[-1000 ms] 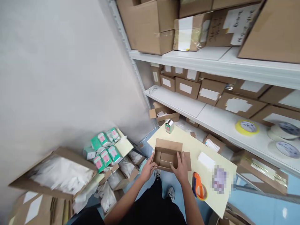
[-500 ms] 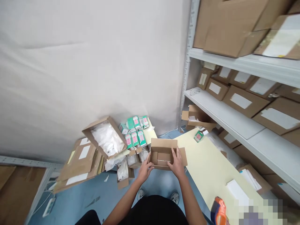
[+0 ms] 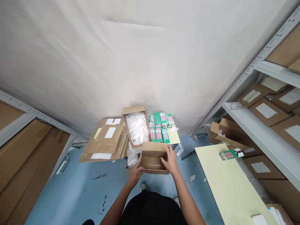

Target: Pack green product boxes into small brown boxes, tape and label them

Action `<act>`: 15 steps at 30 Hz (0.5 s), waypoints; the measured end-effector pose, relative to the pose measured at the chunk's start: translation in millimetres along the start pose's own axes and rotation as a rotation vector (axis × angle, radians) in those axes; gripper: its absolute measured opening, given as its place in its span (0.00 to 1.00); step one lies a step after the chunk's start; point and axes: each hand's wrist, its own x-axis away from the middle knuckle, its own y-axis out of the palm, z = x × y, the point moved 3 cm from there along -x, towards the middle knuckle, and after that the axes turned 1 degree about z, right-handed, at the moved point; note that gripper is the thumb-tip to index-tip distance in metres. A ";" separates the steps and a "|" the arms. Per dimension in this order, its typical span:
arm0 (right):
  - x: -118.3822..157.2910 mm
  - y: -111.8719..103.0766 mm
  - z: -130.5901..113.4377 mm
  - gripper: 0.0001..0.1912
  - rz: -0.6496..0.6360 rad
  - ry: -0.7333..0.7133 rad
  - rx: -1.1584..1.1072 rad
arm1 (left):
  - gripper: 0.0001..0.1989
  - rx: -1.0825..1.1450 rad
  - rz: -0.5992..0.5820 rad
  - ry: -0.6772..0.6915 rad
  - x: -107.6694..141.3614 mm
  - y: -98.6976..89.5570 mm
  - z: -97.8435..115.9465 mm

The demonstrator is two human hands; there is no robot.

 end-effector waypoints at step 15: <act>-237.1 125.1 -98.5 0.21 -0.240 0.258 0.475 | 0.09 -0.070 0.069 -0.044 49.1 -85.8 -73.1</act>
